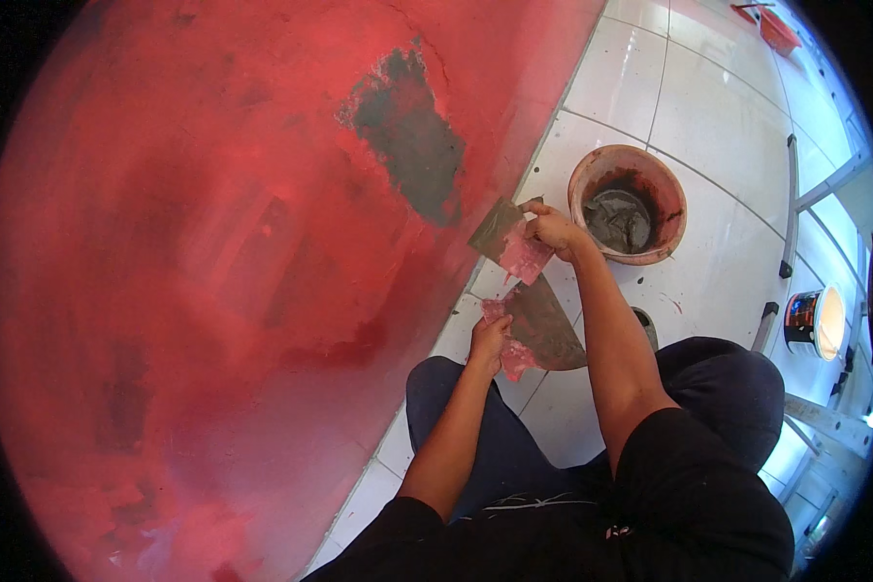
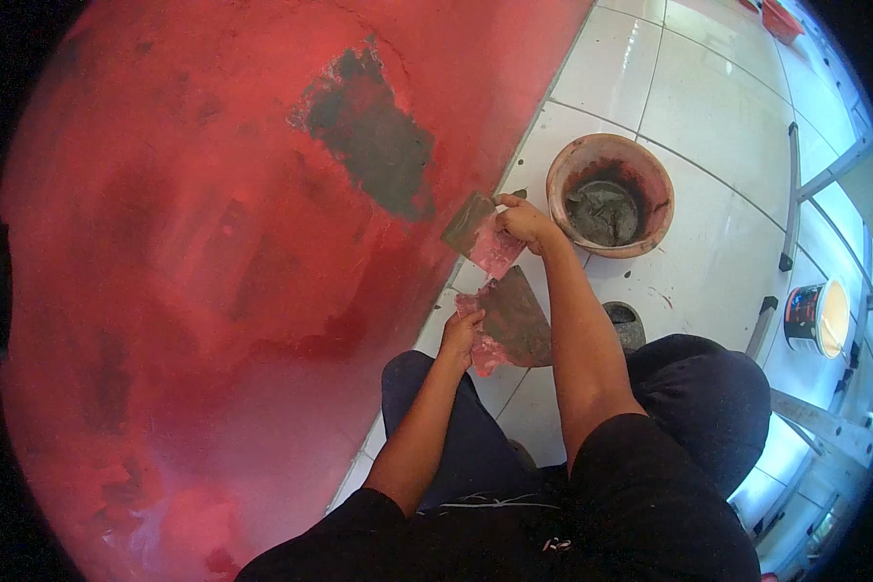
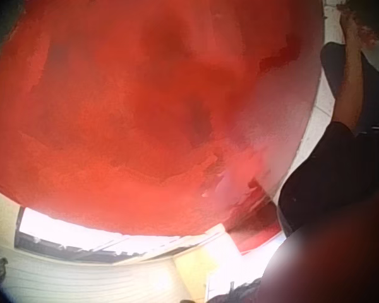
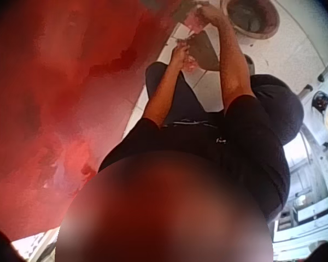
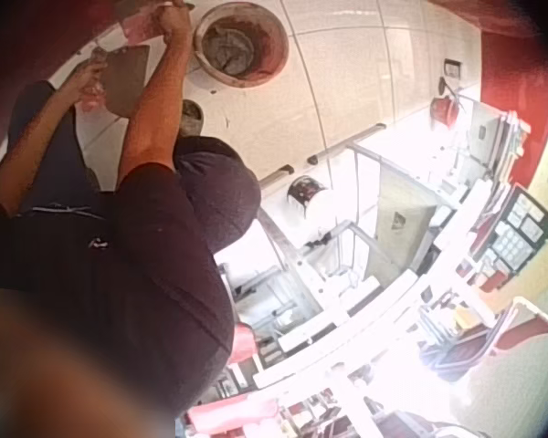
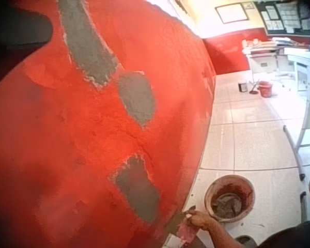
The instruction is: The person patches a damaged area on a red wall by applying putty with a scraper or putty knife.
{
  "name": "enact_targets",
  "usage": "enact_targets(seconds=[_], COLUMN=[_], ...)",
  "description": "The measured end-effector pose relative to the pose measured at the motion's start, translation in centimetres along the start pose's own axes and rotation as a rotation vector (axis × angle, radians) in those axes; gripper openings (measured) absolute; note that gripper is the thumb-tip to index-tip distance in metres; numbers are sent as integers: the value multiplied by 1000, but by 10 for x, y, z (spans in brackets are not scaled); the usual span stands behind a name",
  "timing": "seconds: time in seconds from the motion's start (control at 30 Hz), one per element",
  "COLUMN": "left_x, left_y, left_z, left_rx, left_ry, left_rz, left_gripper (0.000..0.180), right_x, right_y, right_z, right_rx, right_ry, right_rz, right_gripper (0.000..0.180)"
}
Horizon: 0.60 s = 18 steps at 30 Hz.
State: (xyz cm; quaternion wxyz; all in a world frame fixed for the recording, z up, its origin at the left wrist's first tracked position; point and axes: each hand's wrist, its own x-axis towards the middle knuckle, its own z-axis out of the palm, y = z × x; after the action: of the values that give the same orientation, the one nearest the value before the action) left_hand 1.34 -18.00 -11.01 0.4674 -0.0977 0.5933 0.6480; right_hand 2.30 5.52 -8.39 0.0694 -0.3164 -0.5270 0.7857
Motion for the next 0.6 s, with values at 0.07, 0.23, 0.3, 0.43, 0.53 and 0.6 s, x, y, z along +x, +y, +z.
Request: enact_targets(seconds=[0.07,0.23,0.3,0.43,0.53,0.6], left_x=[3,6,4,0,-5,-7], left_y=[1,-1,3,4,5,9], left_z=[-9,-27,-34,-35,-39,-43], left_rx=[39,64,55,27,49,65], left_ry=[19,28,32,30,50,79], left_rz=[5,70,78,45,61,85], left_gripper=[16,25,25,25,25,25], right_x=[6,8,10,31,38,30], right_y=[-6,-29,-36,-53,-65,-80], right_z=[7,36,53,57,64,77], right_rx=[-96,-167,-163,-142,-59,-21], right_ry=[-56,-46,-57,-15,-48,-55], right_rz=[1,-50,-118,-169,-144,-147], right_gripper=[45,37,37,21,10,7])
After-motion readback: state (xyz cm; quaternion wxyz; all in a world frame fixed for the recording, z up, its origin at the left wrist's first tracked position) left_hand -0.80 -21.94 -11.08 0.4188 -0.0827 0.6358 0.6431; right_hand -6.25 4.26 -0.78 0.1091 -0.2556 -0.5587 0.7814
